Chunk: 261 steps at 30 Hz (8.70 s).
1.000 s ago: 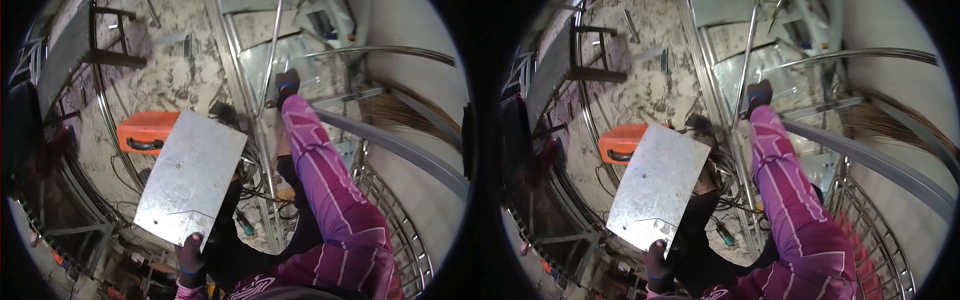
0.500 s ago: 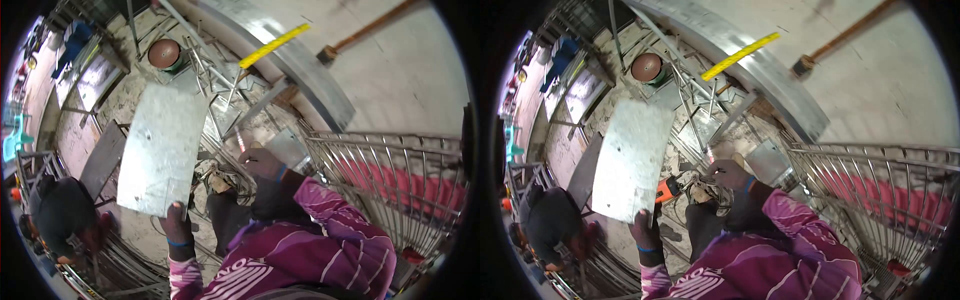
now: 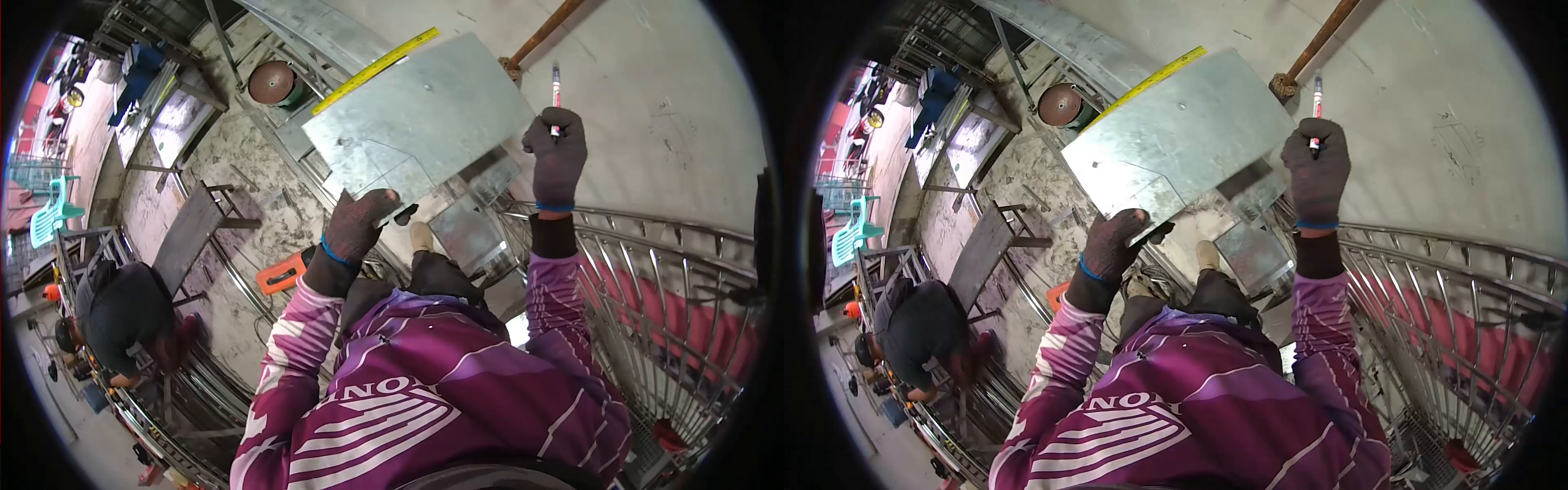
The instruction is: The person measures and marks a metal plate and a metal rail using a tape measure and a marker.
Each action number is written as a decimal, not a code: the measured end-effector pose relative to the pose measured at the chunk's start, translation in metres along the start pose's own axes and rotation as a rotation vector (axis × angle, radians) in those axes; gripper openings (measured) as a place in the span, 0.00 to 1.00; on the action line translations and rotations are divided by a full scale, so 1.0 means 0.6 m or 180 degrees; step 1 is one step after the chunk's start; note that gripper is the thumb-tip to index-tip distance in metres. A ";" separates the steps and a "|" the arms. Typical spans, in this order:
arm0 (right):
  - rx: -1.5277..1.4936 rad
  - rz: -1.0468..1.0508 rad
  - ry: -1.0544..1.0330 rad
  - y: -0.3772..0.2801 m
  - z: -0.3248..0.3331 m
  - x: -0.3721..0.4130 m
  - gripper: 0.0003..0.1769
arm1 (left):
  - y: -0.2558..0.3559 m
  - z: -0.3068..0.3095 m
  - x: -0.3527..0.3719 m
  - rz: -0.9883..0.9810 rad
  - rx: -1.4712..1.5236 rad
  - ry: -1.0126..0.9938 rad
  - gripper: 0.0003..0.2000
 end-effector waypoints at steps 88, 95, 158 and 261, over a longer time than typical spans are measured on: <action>0.2708 0.2014 -0.3397 0.092 -0.103 -0.060 0.21 | 0.003 -0.251 -0.026 0.1313 0.0865 0.3644 0.20; 0.2553 0.2015 -0.3400 0.092 -0.101 -0.060 0.20 | 0.009 -0.253 -0.024 0.1379 0.0913 0.3426 0.18; 0.2808 0.2014 -0.3421 0.095 -0.093 -0.059 0.23 | -0.010 -0.274 -0.031 0.1286 0.1150 0.3493 0.26; 0.2945 0.1757 -0.3775 0.083 -0.098 -0.048 0.39 | -0.010 -0.270 -0.034 0.1104 0.0536 0.3472 0.27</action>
Point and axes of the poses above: each hand's wrist, its own x-axis away from the middle knuckle, its own z-axis out of the back of the hand, y = z × x, the point moved 2 cm from there along -x, towards the middle knuckle, and after that the axes turned 2 degrees about x, right-handed, at the moved point
